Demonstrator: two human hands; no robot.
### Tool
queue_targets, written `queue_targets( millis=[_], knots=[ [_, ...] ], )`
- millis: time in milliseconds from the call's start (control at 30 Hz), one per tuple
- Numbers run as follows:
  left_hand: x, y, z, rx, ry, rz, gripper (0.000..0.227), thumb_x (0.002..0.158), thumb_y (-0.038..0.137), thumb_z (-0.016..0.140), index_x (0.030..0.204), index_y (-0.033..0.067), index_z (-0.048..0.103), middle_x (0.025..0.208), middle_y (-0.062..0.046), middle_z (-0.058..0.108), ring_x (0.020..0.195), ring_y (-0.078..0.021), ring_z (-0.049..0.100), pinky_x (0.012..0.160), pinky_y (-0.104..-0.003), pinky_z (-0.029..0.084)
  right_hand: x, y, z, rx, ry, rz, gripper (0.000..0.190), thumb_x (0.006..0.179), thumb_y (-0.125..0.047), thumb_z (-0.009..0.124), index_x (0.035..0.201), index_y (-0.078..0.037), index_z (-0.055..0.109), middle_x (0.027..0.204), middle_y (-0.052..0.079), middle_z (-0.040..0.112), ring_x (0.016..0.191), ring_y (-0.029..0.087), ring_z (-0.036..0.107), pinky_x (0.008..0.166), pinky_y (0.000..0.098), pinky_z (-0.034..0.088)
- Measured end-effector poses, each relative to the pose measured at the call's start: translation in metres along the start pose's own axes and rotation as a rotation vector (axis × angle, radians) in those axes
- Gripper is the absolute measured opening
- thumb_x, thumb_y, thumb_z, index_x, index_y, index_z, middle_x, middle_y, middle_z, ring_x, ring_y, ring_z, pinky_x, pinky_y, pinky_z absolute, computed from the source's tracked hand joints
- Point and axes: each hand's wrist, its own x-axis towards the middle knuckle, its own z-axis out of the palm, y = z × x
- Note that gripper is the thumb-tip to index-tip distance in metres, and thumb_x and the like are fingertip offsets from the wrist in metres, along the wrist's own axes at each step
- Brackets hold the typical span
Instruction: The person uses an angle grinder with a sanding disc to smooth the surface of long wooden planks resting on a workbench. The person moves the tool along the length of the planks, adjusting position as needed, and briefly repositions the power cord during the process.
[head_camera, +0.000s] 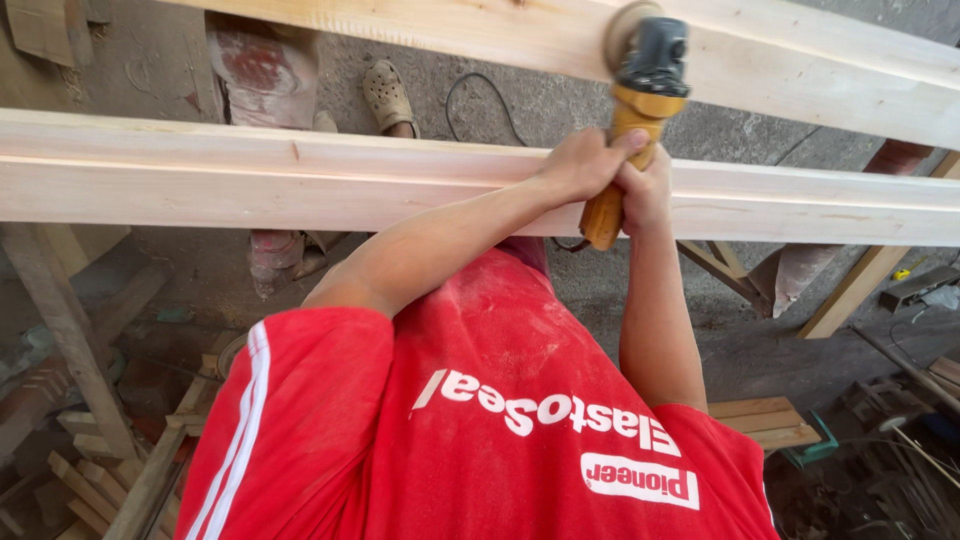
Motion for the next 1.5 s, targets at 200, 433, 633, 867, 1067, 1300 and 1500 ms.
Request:
queue_targets(
  millis=[200,433,633,867,1067,1300,1500],
  knots=[
    [-0.024,0.0,-0.023,0.08,-0.072,-0.084,0.075,0.094,0.07,0.038,0.102,0.0076,0.079,0.089,-0.021,0.078,0.089,-0.0348,0.078,0.083,-0.045,0.059,-0.006,0.009,0.027,0.029,-0.003,-0.014,0.035,0.09,-0.017,0.069,0.119,0.0,0.059,0.105,0.009,0.067,0.091,0.018,0.068,0.082,0.0333,0.06],
    [-0.115,-0.063,-0.109,-0.261,0.086,-0.005,0.076,0.099,0.067,0.045,0.118,-0.0011,0.07,0.103,-0.018,0.078,0.098,-0.0247,0.074,0.09,-0.037,0.057,-0.001,0.011,0.123,-0.226,-0.232,-0.046,0.046,0.084,-0.021,0.075,0.122,-0.002,0.059,0.106,0.007,0.07,0.094,0.015,0.068,0.084,0.0326,0.059],
    [-0.119,-0.05,-0.098,-0.387,0.071,0.018,0.075,0.1,0.065,0.049,0.122,-0.0042,0.068,0.111,-0.018,0.075,0.104,-0.0241,0.072,0.094,-0.04,0.056,-0.008,0.008,0.113,-0.342,-0.206,-0.093,0.041,0.083,-0.021,0.075,0.116,-0.001,0.062,0.101,0.007,0.071,0.091,0.015,0.069,0.083,0.0323,0.058],
    [-0.047,-0.017,0.006,0.114,-0.043,-0.088,0.072,0.093,0.069,0.044,0.104,0.0057,0.079,0.095,-0.025,0.077,0.093,-0.0393,0.075,0.085,-0.048,0.056,-0.038,0.03,0.014,0.017,0.027,-0.001,0.033,0.089,-0.016,0.068,0.118,-0.001,0.062,0.105,0.006,0.068,0.092,0.016,0.067,0.083,0.0308,0.057],
    [-0.062,-0.013,-0.028,0.043,0.016,-0.088,0.075,0.092,0.07,0.044,0.104,0.0042,0.078,0.091,-0.023,0.077,0.09,-0.0379,0.076,0.082,-0.047,0.058,-0.027,0.022,0.044,0.057,-0.044,0.003,0.031,0.091,-0.013,0.067,0.119,0.0,0.061,0.106,0.005,0.067,0.095,0.015,0.066,0.084,0.0307,0.056],
    [-0.132,-0.061,-0.135,-0.246,0.324,0.021,0.079,0.095,0.072,0.046,0.116,-0.0005,0.07,0.1,-0.019,0.079,0.095,-0.0249,0.078,0.086,-0.035,0.059,0.008,-0.007,0.168,-0.366,-0.287,-0.05,0.042,0.087,-0.025,0.075,0.118,-0.002,0.06,0.103,0.007,0.072,0.092,0.017,0.071,0.082,0.0323,0.06],
    [-0.179,-0.088,-0.22,-0.56,0.441,0.008,0.08,0.095,0.072,0.051,0.112,-0.0033,0.075,0.106,-0.012,0.076,0.1,-0.0196,0.07,0.088,-0.033,0.057,0.037,-0.029,0.276,-0.582,-0.416,-0.113,0.054,0.078,-0.036,0.081,0.114,-0.002,0.06,0.098,0.012,0.075,0.086,0.021,0.076,0.078,0.0362,0.063]
  ],
)
